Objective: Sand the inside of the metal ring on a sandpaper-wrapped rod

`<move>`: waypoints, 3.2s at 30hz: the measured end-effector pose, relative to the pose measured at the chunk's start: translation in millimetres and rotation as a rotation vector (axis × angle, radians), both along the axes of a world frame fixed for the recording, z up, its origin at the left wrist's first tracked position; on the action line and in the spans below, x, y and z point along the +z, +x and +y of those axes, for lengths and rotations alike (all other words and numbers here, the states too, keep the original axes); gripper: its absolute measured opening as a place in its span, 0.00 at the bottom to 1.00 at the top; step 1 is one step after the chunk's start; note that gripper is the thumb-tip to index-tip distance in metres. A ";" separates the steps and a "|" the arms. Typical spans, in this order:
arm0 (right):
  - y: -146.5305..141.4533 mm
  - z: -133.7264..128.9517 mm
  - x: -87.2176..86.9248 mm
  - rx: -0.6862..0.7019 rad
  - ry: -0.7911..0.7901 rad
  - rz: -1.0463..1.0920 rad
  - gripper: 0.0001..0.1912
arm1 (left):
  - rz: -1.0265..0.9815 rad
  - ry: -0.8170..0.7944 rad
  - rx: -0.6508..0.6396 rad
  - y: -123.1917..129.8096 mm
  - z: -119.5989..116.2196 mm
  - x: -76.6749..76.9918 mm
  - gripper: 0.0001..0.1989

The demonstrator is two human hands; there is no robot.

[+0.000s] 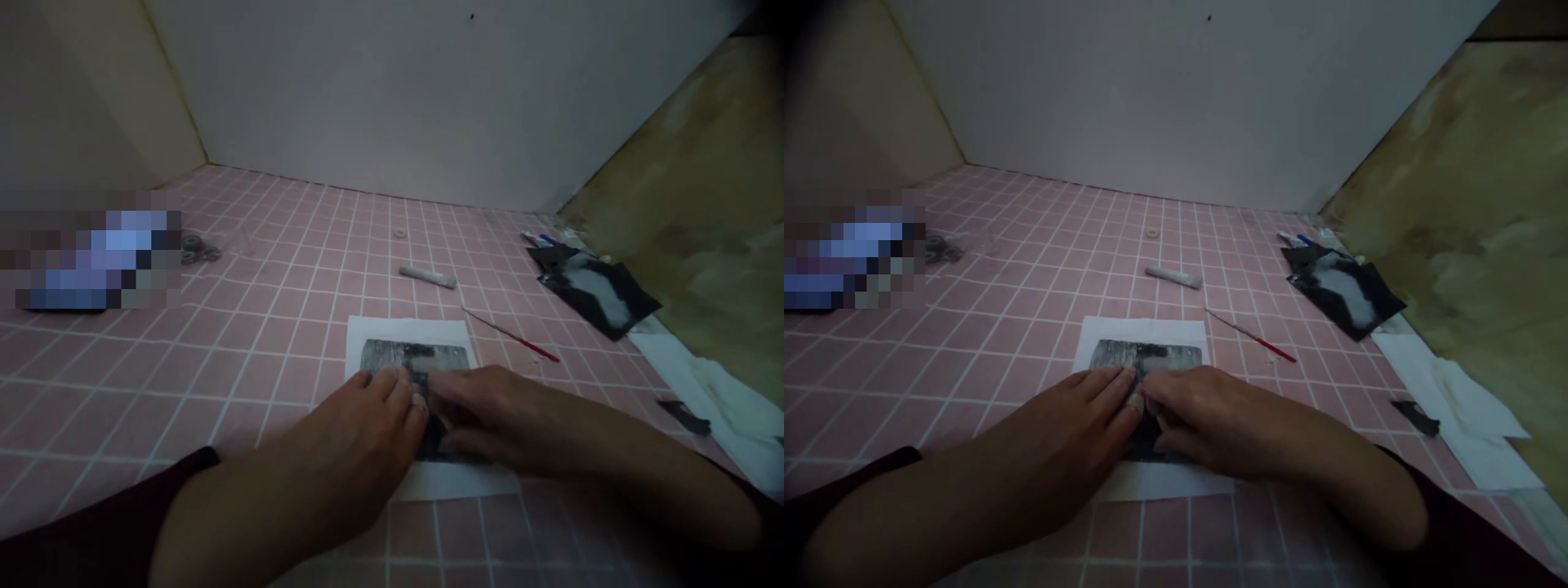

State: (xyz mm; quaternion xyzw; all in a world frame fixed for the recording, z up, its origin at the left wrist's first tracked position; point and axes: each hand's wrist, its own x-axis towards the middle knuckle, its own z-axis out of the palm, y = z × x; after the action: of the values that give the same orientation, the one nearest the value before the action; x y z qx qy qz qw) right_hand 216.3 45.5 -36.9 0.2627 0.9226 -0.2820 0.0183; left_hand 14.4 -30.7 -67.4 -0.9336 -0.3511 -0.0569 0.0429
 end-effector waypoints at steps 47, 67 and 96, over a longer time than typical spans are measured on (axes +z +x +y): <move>0.0 1.5 -3.5 -0.021 0.173 0.045 0.09 | -0.012 -0.040 0.006 0.9 1.5 2.1 0.13; -2.1 0.0 -2.7 -0.078 0.221 0.018 0.09 | -0.014 -0.032 0.010 1.5 0.8 3.3 0.14; -1.2 -4.2 -3.0 -0.074 0.217 0.016 0.04 | -0.017 -0.014 0.014 0.8 0.1 -0.6 0.14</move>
State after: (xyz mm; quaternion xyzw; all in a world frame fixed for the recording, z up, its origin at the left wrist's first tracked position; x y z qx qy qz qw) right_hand 215.1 41.3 -39.9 0.2947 0.9375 -0.1830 -0.0281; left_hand 15.2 -30.6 -68.0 -0.9309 -0.3584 -0.0622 0.0337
